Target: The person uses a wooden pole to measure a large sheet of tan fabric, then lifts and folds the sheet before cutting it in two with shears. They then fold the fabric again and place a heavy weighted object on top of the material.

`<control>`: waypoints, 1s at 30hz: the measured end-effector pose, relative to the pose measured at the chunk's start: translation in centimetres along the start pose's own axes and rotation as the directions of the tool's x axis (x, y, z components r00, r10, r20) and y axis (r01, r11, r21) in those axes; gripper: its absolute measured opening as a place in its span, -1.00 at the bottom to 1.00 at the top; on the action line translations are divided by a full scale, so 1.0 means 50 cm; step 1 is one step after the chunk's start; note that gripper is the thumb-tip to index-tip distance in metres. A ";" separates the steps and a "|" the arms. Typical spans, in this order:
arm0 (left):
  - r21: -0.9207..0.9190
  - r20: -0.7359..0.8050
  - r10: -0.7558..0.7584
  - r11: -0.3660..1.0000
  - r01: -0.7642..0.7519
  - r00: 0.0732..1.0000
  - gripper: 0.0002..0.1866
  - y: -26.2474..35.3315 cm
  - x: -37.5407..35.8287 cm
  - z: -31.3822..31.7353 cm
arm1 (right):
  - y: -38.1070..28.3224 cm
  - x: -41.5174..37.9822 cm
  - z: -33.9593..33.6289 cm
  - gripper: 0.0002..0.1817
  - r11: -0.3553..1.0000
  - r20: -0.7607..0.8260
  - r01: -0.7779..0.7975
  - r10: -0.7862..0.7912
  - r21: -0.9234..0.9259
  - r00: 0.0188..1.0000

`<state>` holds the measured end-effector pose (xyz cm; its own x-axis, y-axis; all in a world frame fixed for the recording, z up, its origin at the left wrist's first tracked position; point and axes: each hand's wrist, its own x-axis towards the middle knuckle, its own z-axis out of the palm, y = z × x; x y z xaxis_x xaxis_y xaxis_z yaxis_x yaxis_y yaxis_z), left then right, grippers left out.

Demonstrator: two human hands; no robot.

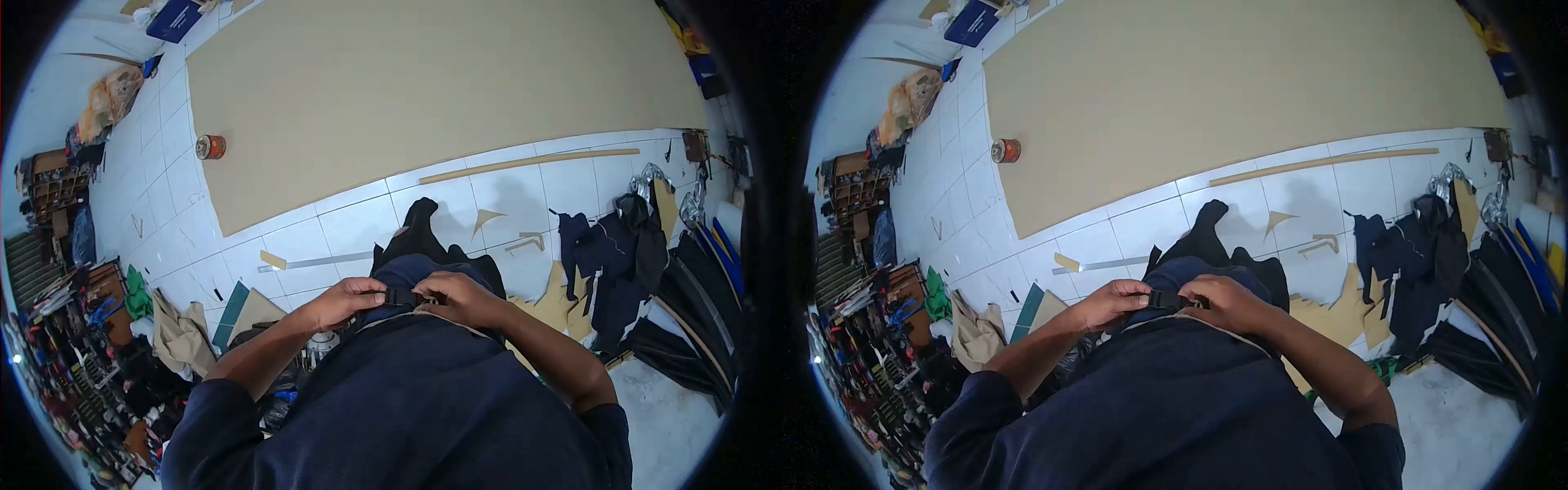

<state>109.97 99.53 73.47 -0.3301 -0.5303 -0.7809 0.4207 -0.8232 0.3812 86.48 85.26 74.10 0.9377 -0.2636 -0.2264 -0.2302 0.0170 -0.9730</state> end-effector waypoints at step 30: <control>0.273 -0.016 0.079 0.959 -0.072 0.997 -0.90 -0.060 0.031 0.180 | 0.016 -0.149 -0.034 -0.57 0.985 0.189 -0.065 0.096 -0.162 0.977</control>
<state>100.62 99.34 75.58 -0.2820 -0.5906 -0.7561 0.1963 -0.8069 0.5570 78.89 85.59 75.10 0.9435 -0.0741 -0.3230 -0.3300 -0.1221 -0.9360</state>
